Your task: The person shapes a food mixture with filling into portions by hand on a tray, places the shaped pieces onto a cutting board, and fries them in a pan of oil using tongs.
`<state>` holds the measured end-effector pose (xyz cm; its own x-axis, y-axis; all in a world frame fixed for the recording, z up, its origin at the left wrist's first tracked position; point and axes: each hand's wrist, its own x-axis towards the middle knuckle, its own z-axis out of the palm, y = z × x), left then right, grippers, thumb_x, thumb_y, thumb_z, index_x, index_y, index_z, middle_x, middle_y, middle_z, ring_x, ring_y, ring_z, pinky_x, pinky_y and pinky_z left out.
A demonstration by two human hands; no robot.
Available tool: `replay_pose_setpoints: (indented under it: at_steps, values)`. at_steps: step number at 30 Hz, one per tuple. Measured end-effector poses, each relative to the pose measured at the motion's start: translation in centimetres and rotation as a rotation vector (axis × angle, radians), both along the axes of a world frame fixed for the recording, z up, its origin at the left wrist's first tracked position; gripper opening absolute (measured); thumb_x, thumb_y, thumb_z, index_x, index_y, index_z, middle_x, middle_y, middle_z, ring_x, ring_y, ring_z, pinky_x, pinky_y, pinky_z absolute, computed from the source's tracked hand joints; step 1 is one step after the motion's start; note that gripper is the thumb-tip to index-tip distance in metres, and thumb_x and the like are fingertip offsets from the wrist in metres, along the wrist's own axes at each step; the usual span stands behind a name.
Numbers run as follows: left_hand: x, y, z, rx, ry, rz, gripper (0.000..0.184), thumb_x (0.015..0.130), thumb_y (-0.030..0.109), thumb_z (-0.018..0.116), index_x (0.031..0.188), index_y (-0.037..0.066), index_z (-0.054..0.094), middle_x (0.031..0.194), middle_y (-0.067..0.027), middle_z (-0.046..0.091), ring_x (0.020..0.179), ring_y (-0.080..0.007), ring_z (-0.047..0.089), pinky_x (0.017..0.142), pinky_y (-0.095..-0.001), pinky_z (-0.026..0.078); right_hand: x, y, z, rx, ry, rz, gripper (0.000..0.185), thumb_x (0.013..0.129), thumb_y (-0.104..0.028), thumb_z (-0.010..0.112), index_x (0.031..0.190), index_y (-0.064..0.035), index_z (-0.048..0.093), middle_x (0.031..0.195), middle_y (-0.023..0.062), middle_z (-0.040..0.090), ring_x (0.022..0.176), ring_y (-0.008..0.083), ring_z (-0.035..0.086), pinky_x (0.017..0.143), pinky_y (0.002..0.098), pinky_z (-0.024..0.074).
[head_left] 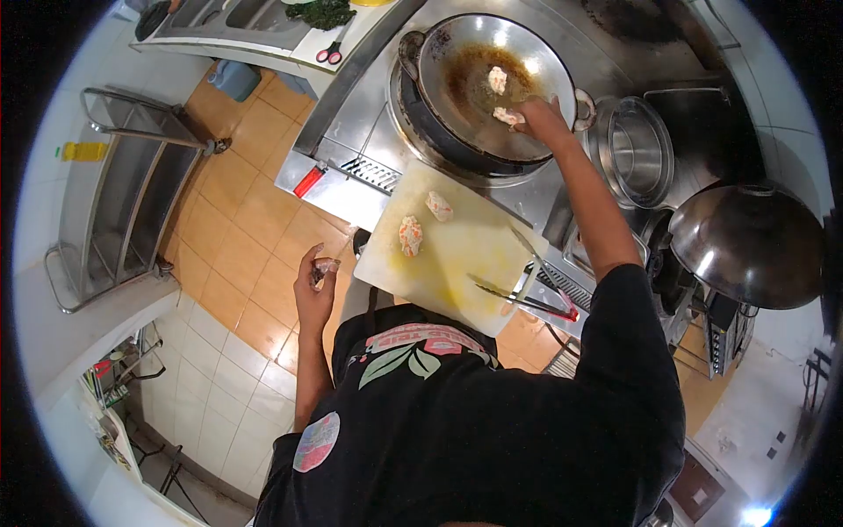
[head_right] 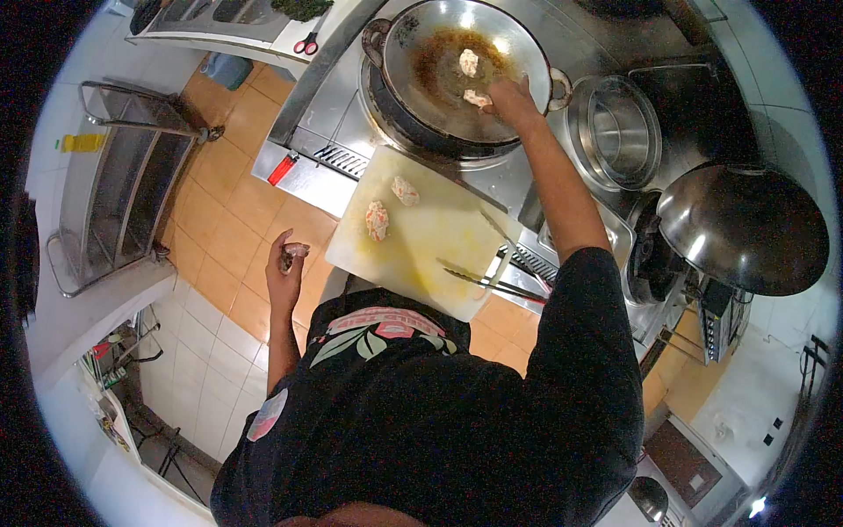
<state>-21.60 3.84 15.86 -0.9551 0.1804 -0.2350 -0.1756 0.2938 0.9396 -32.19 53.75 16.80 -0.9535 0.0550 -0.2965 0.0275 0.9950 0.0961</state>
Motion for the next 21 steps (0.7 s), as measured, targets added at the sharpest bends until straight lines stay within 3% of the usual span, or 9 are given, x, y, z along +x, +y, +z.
replay_pose_setpoints:
  at_steps: [2,11,14,21]
  values:
    - [0.0,0.1,0.0,-0.001,-0.006,-0.003,0.037,0.084,0.004,0.057,0.120,0.002,0.049,0.087,-0.0095,0.063,0.083,-0.0139,0.060,0.076,-0.0268,0.047,0.1,-0.3,0.9,-0.073,0.041,0.008,0.030,0.075,-0.021,0.069,0.104,-0.0201,0.064,0.101,0.0073,0.064,0.104,0.0281,0.056,0.096,0.0615,0.0289]
    - [0.2,0.2,-0.1,-0.031,-0.016,0.004,0.038,0.085,0.004,0.056,0.122,0.002,0.047,0.086,-0.0100,0.063,0.082,-0.0140,0.060,0.076,-0.0261,0.047,0.4,2.9,0.8,-0.138,0.263,-0.048,0.027,0.080,-0.018,0.062,0.107,-0.0185,0.062,0.097,0.0079,0.063,0.100,0.0280,0.056,0.091,0.0604,0.0366]
    - [0.1,0.3,0.1,-0.029,-0.019,0.000,0.038,0.085,0.003,0.055,0.122,0.002,0.047,0.087,-0.0101,0.063,0.082,-0.0140,0.060,0.076,-0.0261,0.047,-0.2,3.1,1.1,-0.127,0.215,-0.083,0.031,0.079,-0.016,0.061,0.111,-0.0187,0.060,0.102,0.0081,0.060,0.105,0.0285,0.052,0.090,0.0614,0.0375]
    - [0.1,0.3,-0.4,-0.024,-0.024,-0.007,0.039,0.085,0.003,0.055,0.123,0.002,0.047,0.086,-0.0098,0.063,0.081,-0.0137,0.059,0.075,-0.0260,0.046,-1.5,0.3,1.3,0.114,0.041,-0.140,0.042,0.079,-0.006,0.057,0.118,-0.0238,0.056,0.120,0.0072,0.045,0.120,0.0285,0.037,0.098,0.0645,0.0270]
